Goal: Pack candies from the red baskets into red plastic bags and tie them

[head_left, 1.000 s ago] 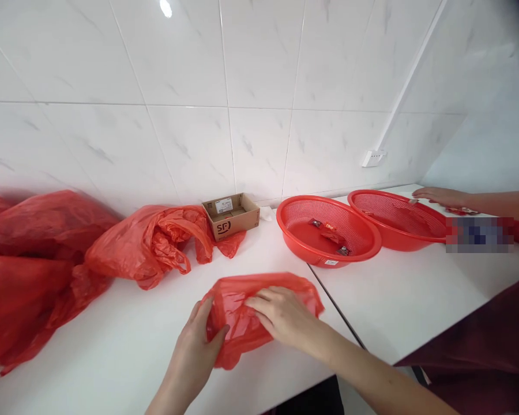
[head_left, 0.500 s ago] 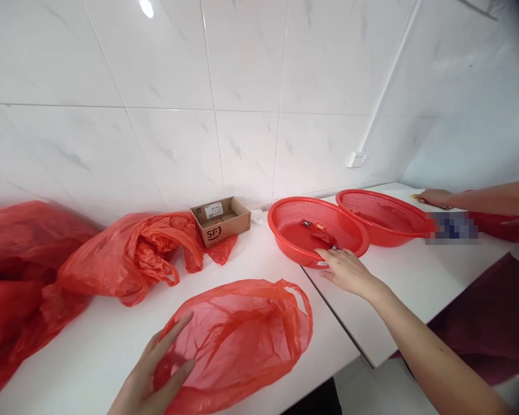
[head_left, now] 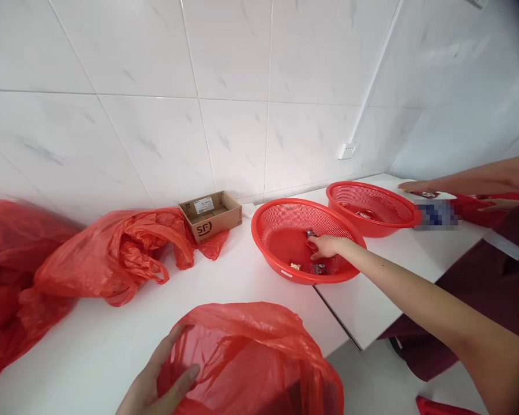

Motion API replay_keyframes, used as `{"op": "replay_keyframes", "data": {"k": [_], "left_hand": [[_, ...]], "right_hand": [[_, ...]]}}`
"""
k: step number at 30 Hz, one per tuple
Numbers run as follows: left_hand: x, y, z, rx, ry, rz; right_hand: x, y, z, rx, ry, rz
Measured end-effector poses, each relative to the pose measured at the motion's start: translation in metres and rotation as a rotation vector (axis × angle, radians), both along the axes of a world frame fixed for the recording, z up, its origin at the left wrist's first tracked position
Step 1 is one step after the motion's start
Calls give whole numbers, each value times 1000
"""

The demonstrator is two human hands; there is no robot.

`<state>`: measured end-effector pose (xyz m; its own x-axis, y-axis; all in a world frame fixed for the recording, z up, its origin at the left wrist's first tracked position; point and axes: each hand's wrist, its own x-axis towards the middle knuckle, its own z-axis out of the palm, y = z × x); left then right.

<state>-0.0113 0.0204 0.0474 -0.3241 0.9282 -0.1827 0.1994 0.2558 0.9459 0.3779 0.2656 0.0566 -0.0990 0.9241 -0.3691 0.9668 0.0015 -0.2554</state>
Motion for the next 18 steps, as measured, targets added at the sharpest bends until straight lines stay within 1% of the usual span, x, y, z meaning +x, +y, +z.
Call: {"op": "replay_keyframes", "data": {"k": [2,4,7,9,11,13,15,17,18], "left_hand": [[0,0,0,-29,-20,29],[0,-1,1,-63,-38,40],[0,0,4,-76,-44,53],[1,1,5,-56,-54,57],[3,3,5,-39,-101,56],[5,5,3,-56,-178,32],[9,8,-1,-79,-246,0],[12,10,-3,-89,-296,-48],[14,11,-4,-85,-318,-67]], "right_hand": [[-1,1,-5,-15,40,-4],[-1,-2,-1,-19,120,-17],[-5,-11,21,0,282,-25],[-14,-24,40,-19,518,-22],[-31,-44,54,-97,836,-38],[-56,-72,62,-199,1089,-51],[-85,-103,61,-245,1189,5],[-112,-131,53,-250,1202,147],[-124,-141,47,-249,1154,240]]}}
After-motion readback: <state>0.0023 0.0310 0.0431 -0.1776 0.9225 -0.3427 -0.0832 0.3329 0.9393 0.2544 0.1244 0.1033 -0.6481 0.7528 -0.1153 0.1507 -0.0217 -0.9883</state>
